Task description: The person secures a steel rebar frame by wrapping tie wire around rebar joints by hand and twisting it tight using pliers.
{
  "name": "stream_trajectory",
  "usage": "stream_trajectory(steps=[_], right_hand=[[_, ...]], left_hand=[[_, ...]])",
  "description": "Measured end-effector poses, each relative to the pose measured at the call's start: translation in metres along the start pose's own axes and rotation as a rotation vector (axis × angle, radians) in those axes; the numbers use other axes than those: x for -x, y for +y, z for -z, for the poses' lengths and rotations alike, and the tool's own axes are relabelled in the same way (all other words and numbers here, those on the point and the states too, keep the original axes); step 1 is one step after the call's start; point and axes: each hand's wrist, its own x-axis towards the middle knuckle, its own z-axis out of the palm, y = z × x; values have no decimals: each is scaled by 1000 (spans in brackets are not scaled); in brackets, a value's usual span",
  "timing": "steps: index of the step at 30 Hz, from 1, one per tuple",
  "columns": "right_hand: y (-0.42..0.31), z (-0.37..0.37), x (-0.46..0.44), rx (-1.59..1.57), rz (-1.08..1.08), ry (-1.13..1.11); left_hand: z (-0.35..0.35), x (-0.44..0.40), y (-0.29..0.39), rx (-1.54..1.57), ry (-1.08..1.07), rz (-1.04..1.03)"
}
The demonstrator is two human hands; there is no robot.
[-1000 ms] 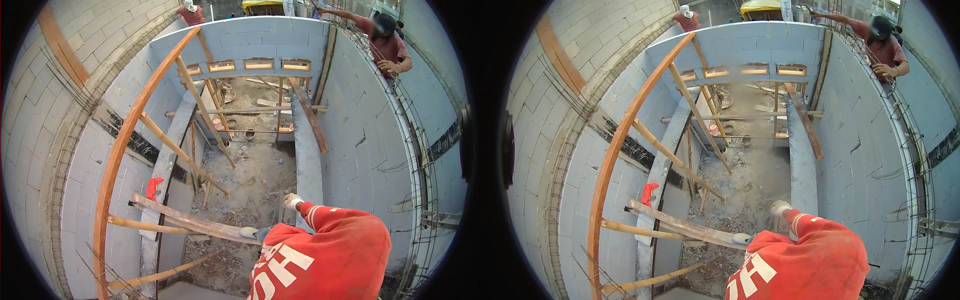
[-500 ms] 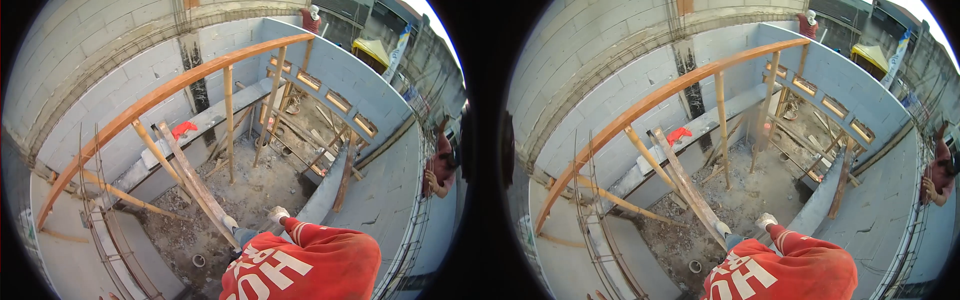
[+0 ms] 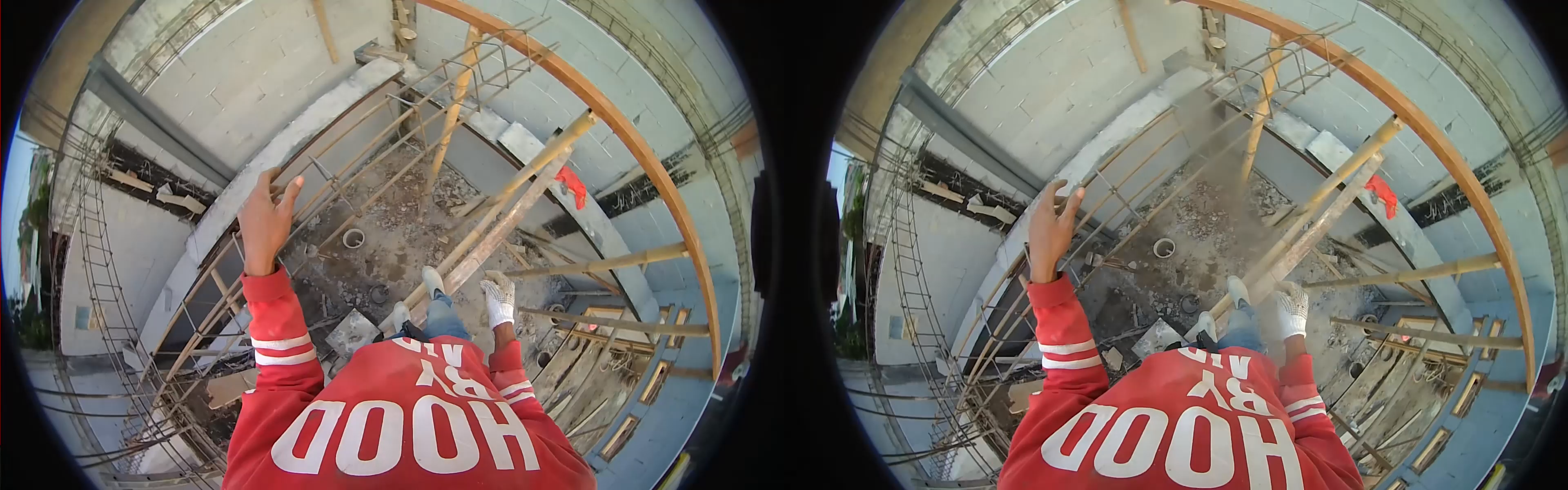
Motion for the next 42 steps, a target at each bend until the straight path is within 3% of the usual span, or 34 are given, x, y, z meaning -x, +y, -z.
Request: stream_trajectory(steps=[3,5,9,11,14,17,18,21,33,36,38,40,42], right_hand=[[-87,-5,-42,-80,193,-36],[-152,8,-67,14,520,-8],[-214,13,-137,-648,199,-83],[-247,33,-164,-656,117,-178],[-274,26,-198,-757,176,-229],[-282,5,-220,-781,175,-412],[-278,-2,-226,-752,221,-534],[-270,-28,-221,-857,225,-452],[-269,-15,-221,-706,313,-480],[-269,-17,-224,-729,283,-476],[-264,-21,-224,-728,278,-468],[-264,-25,-224,-701,362,-395],[-263,-25,-224,-721,344,-385]], left_hand=[[-3,-1,-3,-67,-49,56],[-2,0,-4,-94,-23,50],[-3,2,0,66,52,24],[-2,4,10,88,95,19],[-5,11,23,-81,9,-180],[-10,12,25,-343,-52,-210],[-13,10,20,-301,-48,-163],[-14,11,22,-264,-81,-96],[-24,15,14,-269,20,-61],[-13,18,37,-278,133,-174],[-6,34,59,-162,495,-399],[-21,80,55,42,368,-360],[-67,126,41,276,3,-216]])
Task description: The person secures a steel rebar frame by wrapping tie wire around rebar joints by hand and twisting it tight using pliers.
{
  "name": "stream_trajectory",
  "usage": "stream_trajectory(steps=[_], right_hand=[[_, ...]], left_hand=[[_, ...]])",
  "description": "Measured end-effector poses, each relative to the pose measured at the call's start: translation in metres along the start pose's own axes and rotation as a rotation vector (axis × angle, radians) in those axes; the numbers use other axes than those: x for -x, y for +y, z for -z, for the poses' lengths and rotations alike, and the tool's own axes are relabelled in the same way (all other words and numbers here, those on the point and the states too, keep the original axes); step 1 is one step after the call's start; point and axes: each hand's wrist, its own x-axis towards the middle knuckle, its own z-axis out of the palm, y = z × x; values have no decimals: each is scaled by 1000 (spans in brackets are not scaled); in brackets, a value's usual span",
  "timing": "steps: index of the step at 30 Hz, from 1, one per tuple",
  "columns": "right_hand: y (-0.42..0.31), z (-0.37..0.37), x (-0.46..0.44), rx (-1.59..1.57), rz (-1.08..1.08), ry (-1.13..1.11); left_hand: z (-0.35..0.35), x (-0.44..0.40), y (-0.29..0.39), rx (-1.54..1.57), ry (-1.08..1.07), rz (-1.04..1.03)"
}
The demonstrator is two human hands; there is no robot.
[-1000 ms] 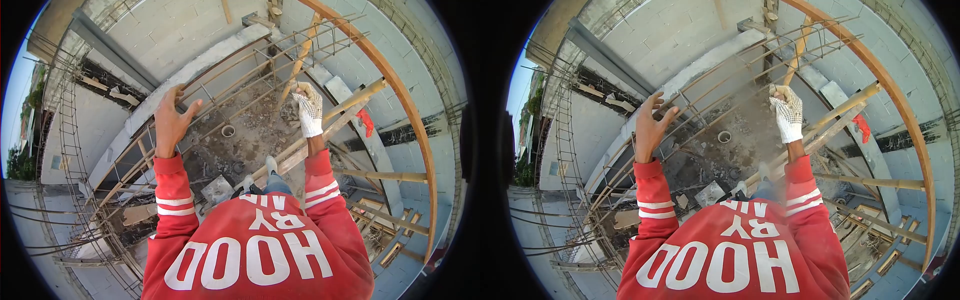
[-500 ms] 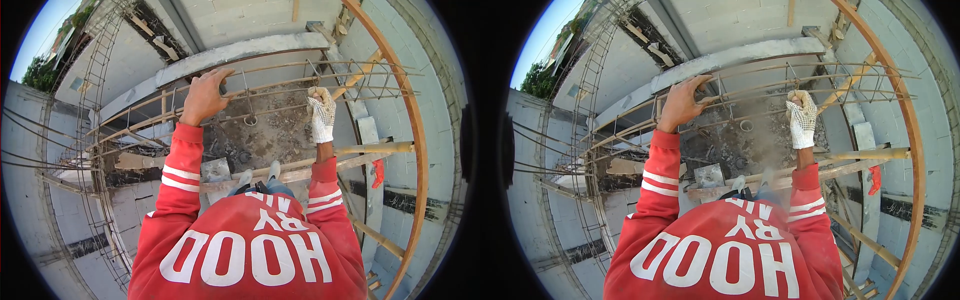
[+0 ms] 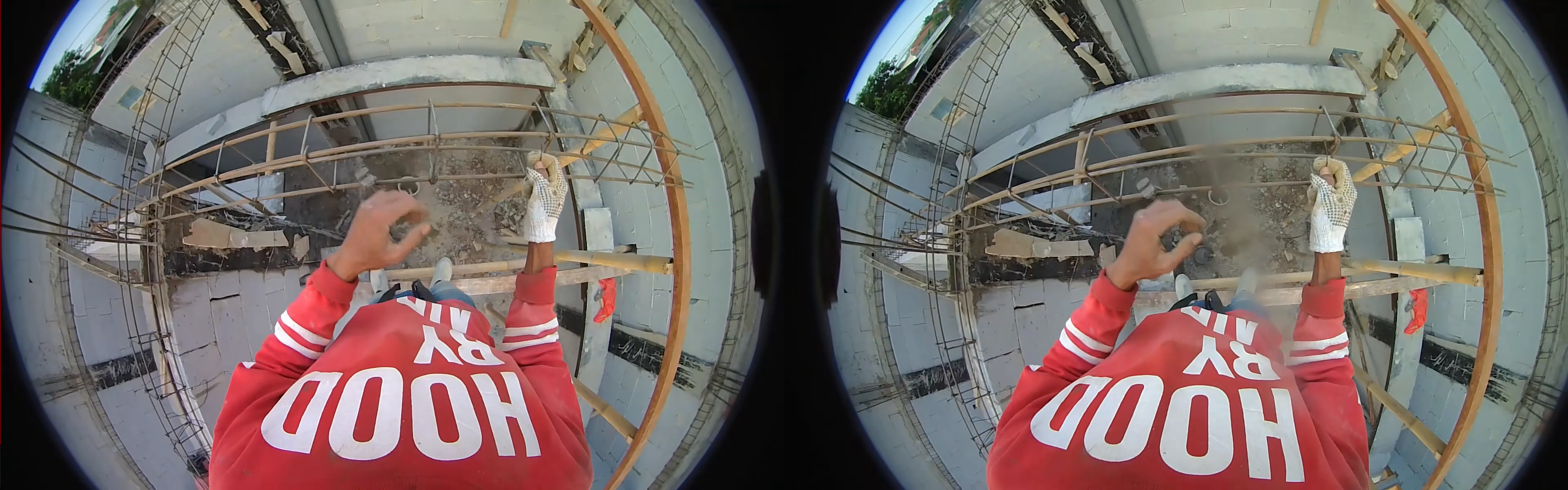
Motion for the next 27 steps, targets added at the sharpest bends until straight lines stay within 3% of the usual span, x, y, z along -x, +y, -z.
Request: stream_trajectory(steps=[2,4,7,8,10,15,17,19,21,23,25,27], right_hand=[[6,-3,-1,-51,-23,26],[18,1,-8,110,26,37],[8,0,-5,150,-10,37],[16,4,-8,216,98,29],[23,9,-12,202,5,46],[11,16,-5,195,-47,2],[13,19,8,476,-16,86],[7,12,36,576,4,121],[32,19,53,459,-116,-40],[15,-18,92,301,-204,-203],[0,-63,131,275,-237,-331],[-8,-98,155,436,-1,-504]], left_hand=[[-41,34,-22,297,-108,328],[-68,52,-43,401,-34,584],[-66,43,-36,356,48,605],[-63,42,-32,352,80,620],[-55,40,-23,295,338,497],[4,48,-7,390,641,528],[34,53,-3,428,717,573],[68,57,-2,47,910,381],[98,62,-5,-32,950,367],[118,69,2,-102,976,349],[130,77,9,137,663,576],[116,87,0,233,585,572]])
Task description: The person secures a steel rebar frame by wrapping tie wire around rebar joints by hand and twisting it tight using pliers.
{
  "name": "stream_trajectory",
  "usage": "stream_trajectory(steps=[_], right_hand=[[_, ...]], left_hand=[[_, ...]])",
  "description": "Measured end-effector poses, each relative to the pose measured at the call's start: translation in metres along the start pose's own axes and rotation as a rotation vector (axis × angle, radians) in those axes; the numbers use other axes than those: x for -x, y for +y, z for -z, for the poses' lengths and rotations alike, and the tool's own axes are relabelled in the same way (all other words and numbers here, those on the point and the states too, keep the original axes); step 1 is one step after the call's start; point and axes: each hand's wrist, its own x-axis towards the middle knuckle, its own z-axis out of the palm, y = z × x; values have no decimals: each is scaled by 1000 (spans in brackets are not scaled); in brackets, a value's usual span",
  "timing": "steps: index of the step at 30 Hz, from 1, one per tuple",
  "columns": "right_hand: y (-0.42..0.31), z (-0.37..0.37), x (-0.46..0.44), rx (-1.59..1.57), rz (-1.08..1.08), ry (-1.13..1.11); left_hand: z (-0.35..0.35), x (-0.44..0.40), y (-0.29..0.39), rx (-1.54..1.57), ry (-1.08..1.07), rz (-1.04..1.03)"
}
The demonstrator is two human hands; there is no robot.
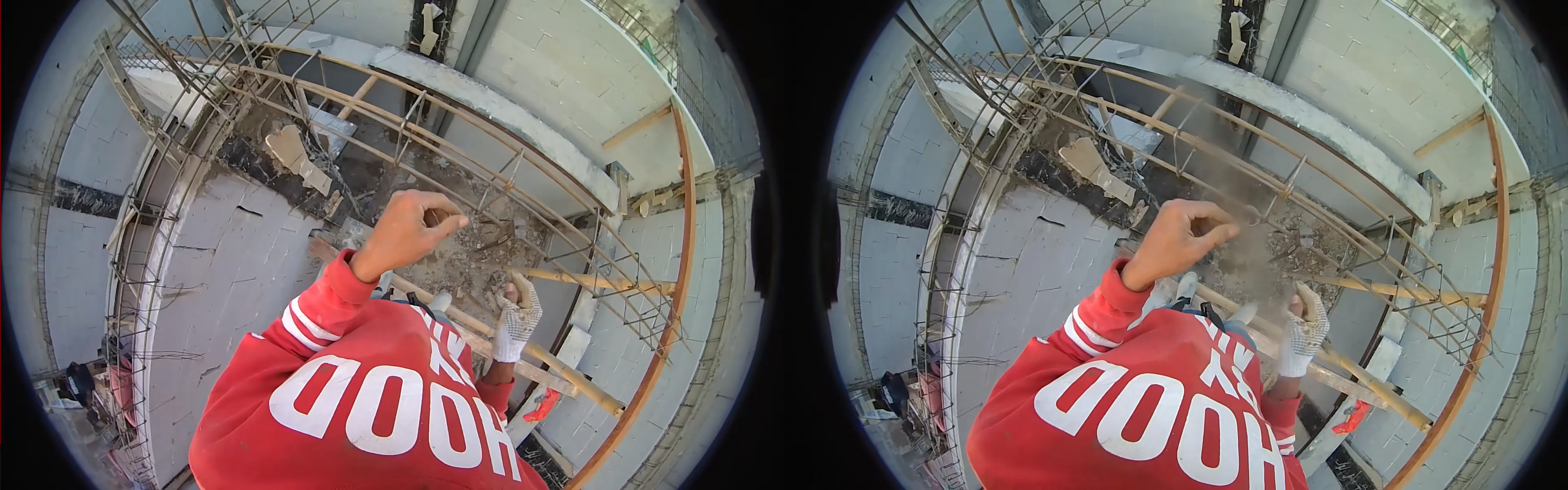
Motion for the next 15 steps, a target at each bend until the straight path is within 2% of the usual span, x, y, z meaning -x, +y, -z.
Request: stream_trajectory(steps=[1,2,3,4,5,6,8,9,11,12,14,15], right_hand=[[-22,-19,3,4,1,-1],[-51,-37,5,-174,-5,-30],[-63,-51,4,-263,-8,-45],[-76,-65,2,-353,-12,-60],[-81,-76,-2,-246,120,-77],[-85,-86,-5,-140,253,-93],[-93,-100,-11,-75,308,-97],[-95,-106,-14,-7,364,-102],[-91,-116,-15,86,498,-99],[-88,-120,-14,80,504,-107],[-82,-124,-5,40,347,-181],[-80,-124,-5,24,342,-199]], left_hand=[[-6,6,-7,29,-82,41],[-12,14,-14,58,-166,84],[-17,22,-20,61,-165,87],[-21,29,-26,179,-162,182],[-22,33,-32,295,-159,278],[-19,33,-38,293,-160,278],[-15,33,-47,447,-15,305],[-9,33,-51,445,-13,305],[4,30,-57,468,53,434],[5,30,-60,466,64,433],[7,33,-65,553,100,462],[7,35,-68,552,126,460]])
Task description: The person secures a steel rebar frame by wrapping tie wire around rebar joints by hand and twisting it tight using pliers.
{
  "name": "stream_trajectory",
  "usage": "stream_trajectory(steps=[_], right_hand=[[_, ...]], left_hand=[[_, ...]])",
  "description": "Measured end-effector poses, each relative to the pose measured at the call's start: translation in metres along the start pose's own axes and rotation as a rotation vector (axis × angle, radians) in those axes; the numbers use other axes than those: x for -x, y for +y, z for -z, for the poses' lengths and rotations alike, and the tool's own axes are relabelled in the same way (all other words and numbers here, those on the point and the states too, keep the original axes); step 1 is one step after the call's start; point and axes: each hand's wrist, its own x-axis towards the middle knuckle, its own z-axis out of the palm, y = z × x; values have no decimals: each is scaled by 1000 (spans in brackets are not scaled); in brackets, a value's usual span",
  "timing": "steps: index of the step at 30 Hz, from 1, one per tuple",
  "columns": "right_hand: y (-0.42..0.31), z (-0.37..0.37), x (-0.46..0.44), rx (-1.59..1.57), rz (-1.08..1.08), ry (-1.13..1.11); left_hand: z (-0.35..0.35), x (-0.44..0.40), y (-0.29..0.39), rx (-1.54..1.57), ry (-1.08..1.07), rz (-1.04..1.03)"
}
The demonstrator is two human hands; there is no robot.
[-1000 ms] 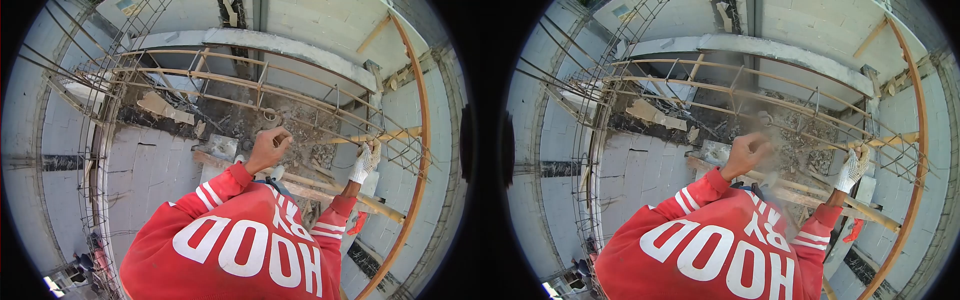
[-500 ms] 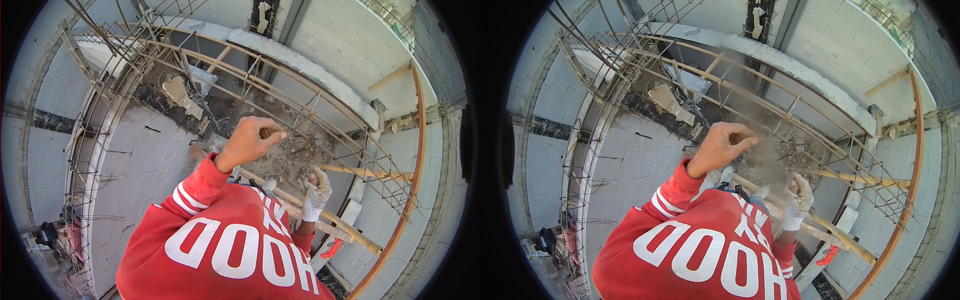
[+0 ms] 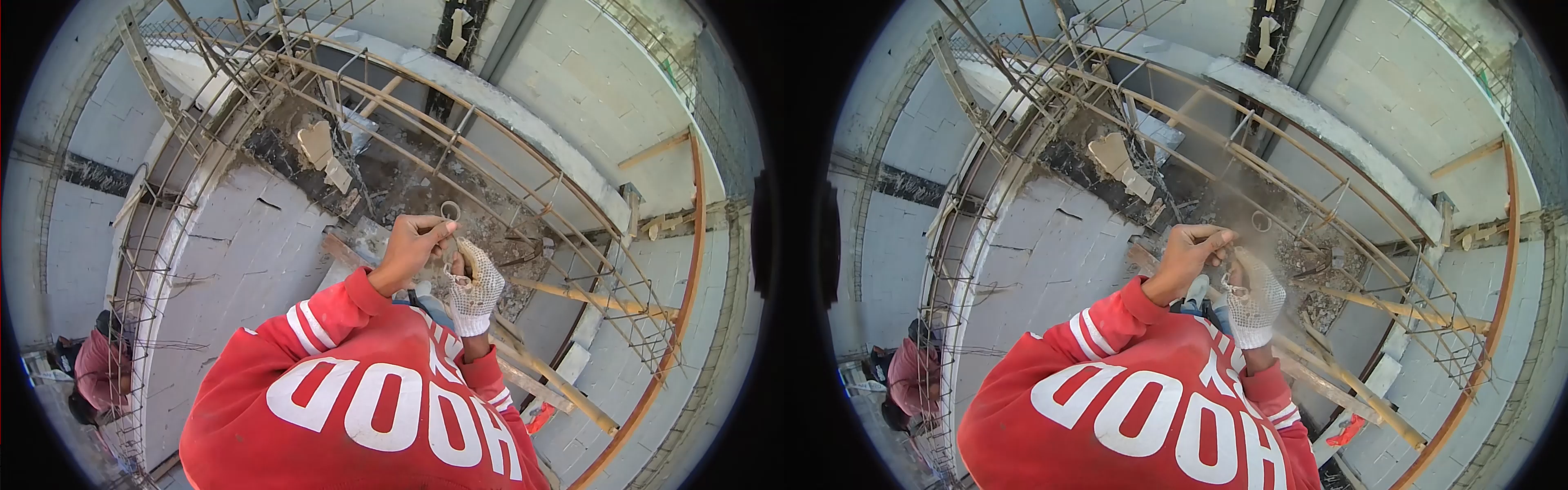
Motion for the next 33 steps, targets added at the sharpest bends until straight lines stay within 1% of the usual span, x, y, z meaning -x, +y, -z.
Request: stream_trajectory(steps=[2,3,4,5,6,7,8,9,11,12,14,15,17,18,19,20,21,23,25,26,27,28,29,31,33], right_hand=[[-5,8,-2,4,19,-44],[-7,11,-3,13,21,-66],[-5,10,-4,32,169,-22],[-7,10,-3,18,181,-39],[-11,13,-1,52,143,-80],[-15,14,0,88,104,-119],[-16,13,1,67,124,-115],[-15,13,1,56,133,-124],[-13,11,1,49,174,-124],[-12,11,1,68,165,-166],[-20,17,-4,90,174,-205],[-21,20,-7,122,180,-248],[-14,20,-14,148,222,-245],[-13,20,-18,144,237,-206],[-16,17,-20,139,251,-168],[-22,13,-19,99,131,-166],[-25,3,-22,100,133,-165],[-34,-16,-27,14,23,-69],[-44,-31,-36,3,25,-38],[-43,-38,-38,15,63,-37],[-43,-43,-40,35,91,-22],[-56,-44,-47,62,91,-38],[-67,-37,-54,93,59,10],[-92,-16,-72,242,185,-56],[-123,17,-99,225,127,26]], left_hand=[[-1,2,-6,219,14,54],[-3,4,-9,225,40,44],[-6,7,-13,301,68,99],[-7,7,-16,377,93,148],[-6,4,-22,381,112,136],[-4,2,-25,465,100,160],[-2,1,-29,550,87,186],[-1,-1,-32,549,99,176],[2,-5,-20,554,203,132],[3,-6,-19,549,209,125],[7,-7,-19,377,213,49],[9,-10,-19,379,214,45],[13,-16,-13,319,95,61],[16,-19,-10,289,41,73],[18,-23,-6,291,40,67],[21,-27,-3,179,-29,12],[24,-31,2,65,-98,-43],[37,-34,15,55,-115,-16],[54,-42,26,-81,-133,-105],[62,-43,34,-131,-83,-144],[72,-44,39,-135,-128,-130],[84,-44,44,-229,-152,-168],[95,-46,49,-318,-180,-214],[115,-45,83,-494,-354,-235],[123,-44,129,-523,-377,-276]])
